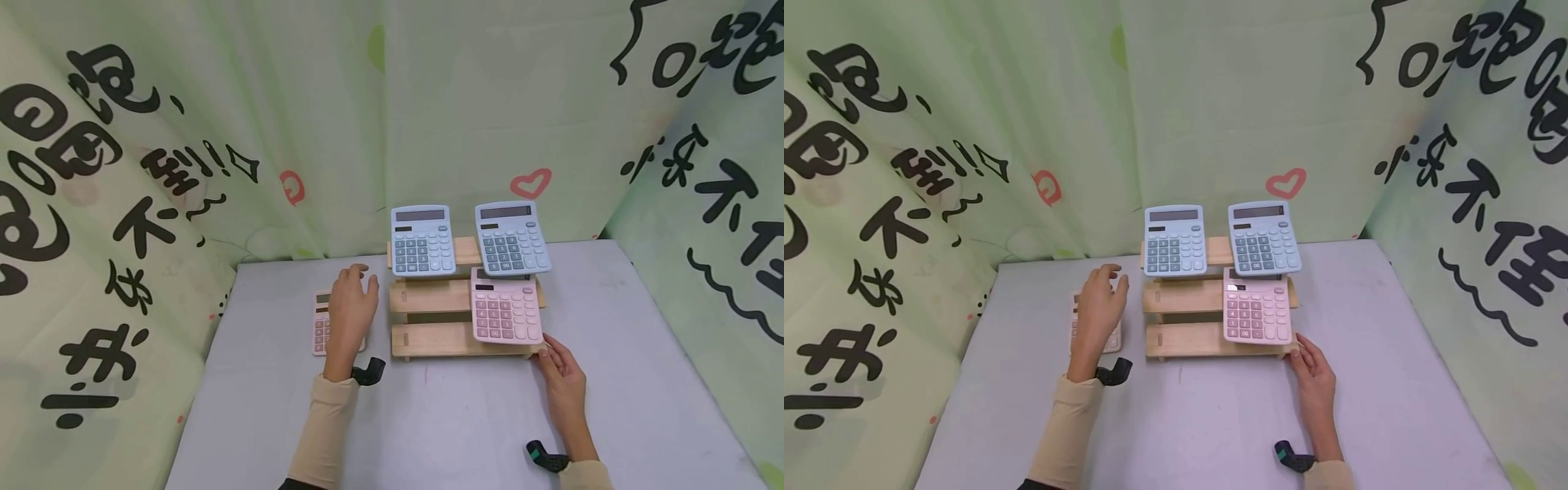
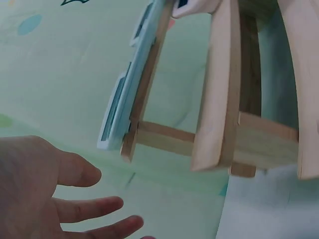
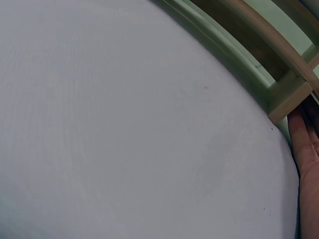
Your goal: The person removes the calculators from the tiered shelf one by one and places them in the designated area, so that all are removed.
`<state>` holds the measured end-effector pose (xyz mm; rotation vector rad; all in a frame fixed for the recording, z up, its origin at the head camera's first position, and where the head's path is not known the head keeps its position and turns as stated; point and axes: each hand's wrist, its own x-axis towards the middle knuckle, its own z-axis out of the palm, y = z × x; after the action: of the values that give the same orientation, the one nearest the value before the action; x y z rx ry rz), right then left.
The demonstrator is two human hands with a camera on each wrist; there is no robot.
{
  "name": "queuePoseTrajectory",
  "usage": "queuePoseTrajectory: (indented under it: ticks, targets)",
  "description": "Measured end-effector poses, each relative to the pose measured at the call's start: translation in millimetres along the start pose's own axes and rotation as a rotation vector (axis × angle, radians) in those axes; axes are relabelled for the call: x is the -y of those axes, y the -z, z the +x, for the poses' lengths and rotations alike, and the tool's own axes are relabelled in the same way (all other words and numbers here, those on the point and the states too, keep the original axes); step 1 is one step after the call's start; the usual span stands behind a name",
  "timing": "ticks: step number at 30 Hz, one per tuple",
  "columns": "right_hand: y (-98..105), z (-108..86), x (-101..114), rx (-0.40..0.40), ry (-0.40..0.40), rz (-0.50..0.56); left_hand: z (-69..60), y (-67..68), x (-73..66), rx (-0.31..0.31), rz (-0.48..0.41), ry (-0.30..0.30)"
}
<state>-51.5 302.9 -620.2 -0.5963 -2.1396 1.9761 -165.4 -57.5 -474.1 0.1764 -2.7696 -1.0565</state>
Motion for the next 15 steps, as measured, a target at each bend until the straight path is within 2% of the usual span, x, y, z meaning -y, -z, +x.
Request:
queuePoseTrajectory:
  ticks: [4,8,15]
  targets:
    - [0,0.0,0,-0.006,0.007,0.014,2.0,-3.8,-3.2,0.044,-0.101,0.019]
    - [0,0.8,0,-0.005,-0.002,0.048,2.9,-8.0,-4.9,0.059,-0.185,0.043]
    - [0,1.5,-2,-0.011,-0.02,0.02,5.3,-16.8,-5.1,0.12,-0.352,0.09]
